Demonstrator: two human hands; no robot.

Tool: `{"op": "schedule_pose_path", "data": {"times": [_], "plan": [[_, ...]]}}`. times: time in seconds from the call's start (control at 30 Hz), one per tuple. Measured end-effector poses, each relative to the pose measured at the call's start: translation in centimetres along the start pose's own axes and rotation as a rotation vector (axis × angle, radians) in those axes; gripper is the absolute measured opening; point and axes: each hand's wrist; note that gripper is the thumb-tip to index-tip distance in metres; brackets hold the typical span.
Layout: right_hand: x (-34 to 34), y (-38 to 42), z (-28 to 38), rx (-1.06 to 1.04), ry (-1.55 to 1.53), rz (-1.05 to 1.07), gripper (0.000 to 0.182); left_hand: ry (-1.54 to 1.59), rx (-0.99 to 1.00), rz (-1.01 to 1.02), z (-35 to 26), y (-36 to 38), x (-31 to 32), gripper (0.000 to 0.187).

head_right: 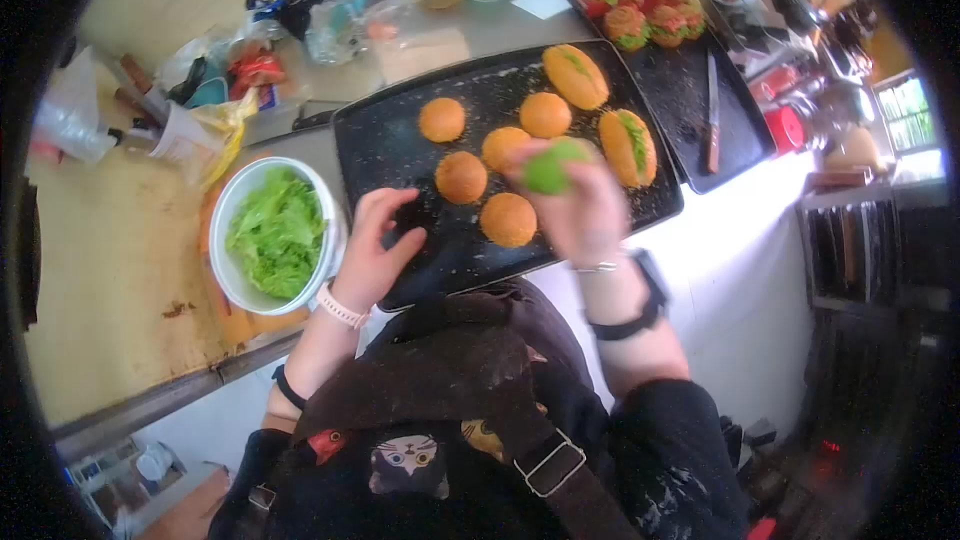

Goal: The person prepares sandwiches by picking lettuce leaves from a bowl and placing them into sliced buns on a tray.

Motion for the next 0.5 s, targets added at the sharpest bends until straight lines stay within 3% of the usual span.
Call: {"op": "schedule_pose_path", "data": {"times": [0.03,0.07,0.1,0.17,0.2,0.3,0.33,0.43,0.5], "plan": [[-2.6,0.8,3.3,-0.05,-0.108,-0.031,0.027,-0.075,0.038,0.064,0.9,-0.7,1.3,0.044],[-5.0,2.1,6.8,-0.059,-0.03,-0.081,0.023,-0.116,0.181,0.057,1.9,-1.7,3.2,0.045],[-6.7,3.2,9.1,-0.085,0.302,-0.155,0.021,-0.217,0.228,0.073,2.0,-2.3,4.7,0.051],[-11.6,6.4,11.7,0.101,1.834,-0.211,0.013,-0.314,0.167,0.174,1.6,-3.2,7.8,0.063],[-11.9,8.3,12.0,-0.081,2.346,-0.073,0.013,-0.416,0.191,0.172,1.4,-3.7,9.3,0.067],[-12.4,11.1,11.9,-0.074,2.232,-0.122,0.012,-0.685,0.232,0.162,1.1,-4.9,13.1,0.079],[-11.9,11.2,11.3,0.064,1.826,-0.332,0.011,-0.755,0.225,0.16,1.2,-5.1,14.0,0.081],[-13.4,11.2,9.3,0.116,1.615,-0.373,0.013,-0.866,0.153,0.255,1.0,-6.2,15.2,0.088],[-13.6,10.6,7.1,-0.298,1.869,-0.15,0.014,-0.803,0.124,0.293,1.0,-6.7,14.7,0.089]]}}
Point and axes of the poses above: each hand's wrist, its own y-axis away from the middle knuckle, its own x-axis out of the palm, z = x × y, and after that the axes turned 15 degrees about -x, right-handed
